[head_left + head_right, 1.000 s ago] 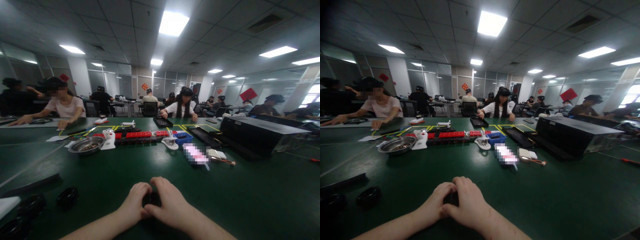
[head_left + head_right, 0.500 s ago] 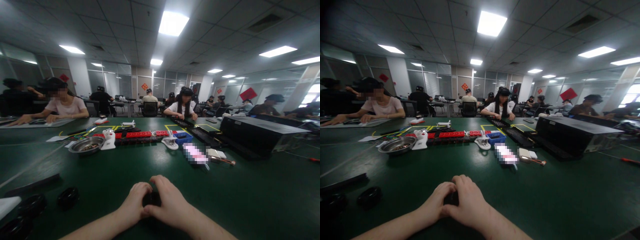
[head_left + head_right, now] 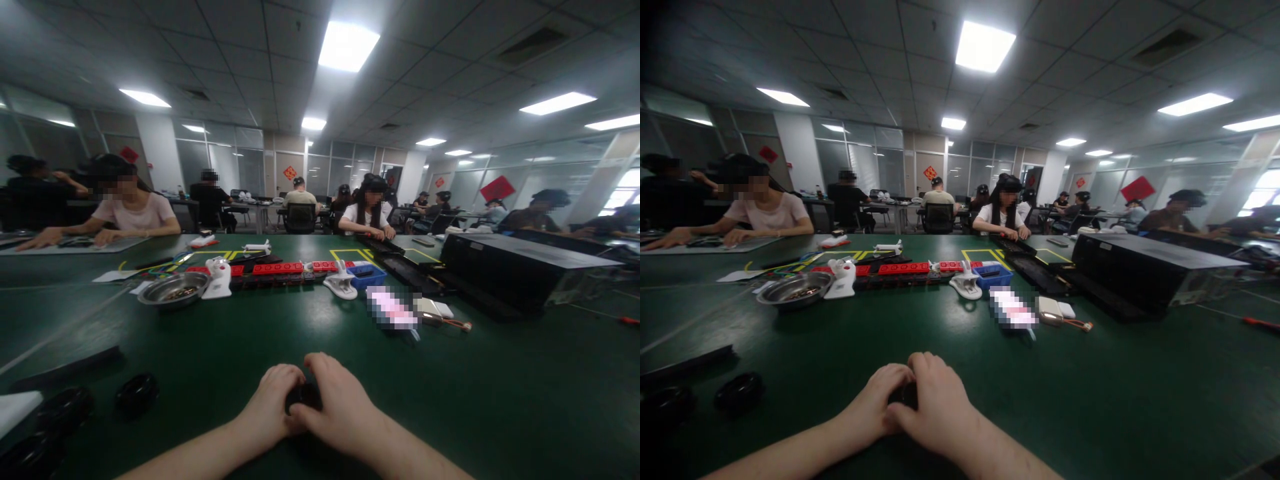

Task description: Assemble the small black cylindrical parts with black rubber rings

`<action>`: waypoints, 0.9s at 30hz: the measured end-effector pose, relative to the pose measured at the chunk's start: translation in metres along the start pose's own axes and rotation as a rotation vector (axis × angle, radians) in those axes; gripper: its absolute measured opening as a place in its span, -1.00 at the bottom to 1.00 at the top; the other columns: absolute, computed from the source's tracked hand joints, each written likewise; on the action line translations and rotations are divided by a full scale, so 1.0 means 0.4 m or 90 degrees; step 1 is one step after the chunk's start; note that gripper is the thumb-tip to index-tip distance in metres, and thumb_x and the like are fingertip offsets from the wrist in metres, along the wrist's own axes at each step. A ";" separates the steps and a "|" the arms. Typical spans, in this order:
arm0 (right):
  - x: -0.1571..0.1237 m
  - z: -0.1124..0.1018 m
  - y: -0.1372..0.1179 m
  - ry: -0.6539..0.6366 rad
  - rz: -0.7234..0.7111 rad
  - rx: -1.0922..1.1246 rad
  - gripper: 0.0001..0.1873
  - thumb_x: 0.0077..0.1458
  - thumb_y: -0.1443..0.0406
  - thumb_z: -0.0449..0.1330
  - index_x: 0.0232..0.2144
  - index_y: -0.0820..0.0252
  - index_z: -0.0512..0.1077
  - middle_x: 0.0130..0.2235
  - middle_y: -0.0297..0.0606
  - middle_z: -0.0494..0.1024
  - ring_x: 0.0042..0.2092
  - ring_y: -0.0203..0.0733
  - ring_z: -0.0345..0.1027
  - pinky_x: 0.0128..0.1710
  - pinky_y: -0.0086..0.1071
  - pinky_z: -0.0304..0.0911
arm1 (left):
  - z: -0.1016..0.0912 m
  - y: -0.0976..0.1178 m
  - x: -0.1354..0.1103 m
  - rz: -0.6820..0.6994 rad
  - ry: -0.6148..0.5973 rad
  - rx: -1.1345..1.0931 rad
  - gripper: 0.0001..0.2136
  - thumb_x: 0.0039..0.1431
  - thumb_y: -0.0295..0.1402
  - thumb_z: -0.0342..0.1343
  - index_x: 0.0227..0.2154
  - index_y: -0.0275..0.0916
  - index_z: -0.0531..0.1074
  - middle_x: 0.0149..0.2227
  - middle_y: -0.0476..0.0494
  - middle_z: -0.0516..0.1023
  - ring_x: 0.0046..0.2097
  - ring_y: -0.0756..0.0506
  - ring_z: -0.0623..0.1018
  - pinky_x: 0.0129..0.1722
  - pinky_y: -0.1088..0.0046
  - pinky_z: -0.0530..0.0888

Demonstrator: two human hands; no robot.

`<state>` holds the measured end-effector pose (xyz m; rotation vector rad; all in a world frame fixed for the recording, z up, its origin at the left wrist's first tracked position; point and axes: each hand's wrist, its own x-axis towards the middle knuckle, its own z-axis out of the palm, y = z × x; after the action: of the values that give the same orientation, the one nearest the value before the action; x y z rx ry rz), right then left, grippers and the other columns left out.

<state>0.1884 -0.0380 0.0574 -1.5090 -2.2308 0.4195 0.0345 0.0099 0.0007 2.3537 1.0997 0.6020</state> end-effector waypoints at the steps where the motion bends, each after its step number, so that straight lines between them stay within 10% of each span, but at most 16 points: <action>1: 0.003 0.000 0.003 0.003 0.021 -0.006 -0.62 -0.12 0.17 0.21 -0.24 0.17 0.25 -0.25 -0.24 0.40 -0.21 -0.12 0.28 -0.26 -0.34 0.18 | -0.002 0.003 0.000 0.000 0.001 0.005 -0.71 -0.21 -0.27 0.23 -0.36 -0.19 0.35 -0.28 -0.09 0.43 -0.20 -0.19 0.41 -0.15 0.27 0.34; 15: 0.004 -0.088 0.053 -0.118 0.018 0.013 -0.58 -0.13 0.47 0.13 -0.16 0.13 0.23 -0.17 -0.28 0.43 -0.19 -0.23 0.34 -0.28 -0.48 0.19 | -0.013 0.017 -0.009 -0.016 -0.016 0.002 -0.77 -0.17 -0.28 0.26 -0.41 -0.19 0.40 -0.20 -0.07 0.40 -0.12 -0.18 0.37 -0.11 0.32 0.29; 27: 0.030 -0.024 0.092 -0.175 0.145 -0.164 -0.59 -0.16 0.29 0.27 -0.19 0.26 0.37 -0.19 -0.06 0.46 -0.17 0.04 0.39 -0.25 -0.27 0.25 | -0.047 0.062 -0.011 -0.026 -0.057 0.094 -0.77 -0.12 -0.30 0.21 -0.33 -0.18 0.41 -0.31 -0.03 0.47 -0.23 -0.12 0.42 -0.21 0.39 0.32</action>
<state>0.2188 -0.0130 0.0506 -1.9550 -2.4026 0.4436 0.0357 -0.0031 0.0291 2.4501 1.1837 0.4090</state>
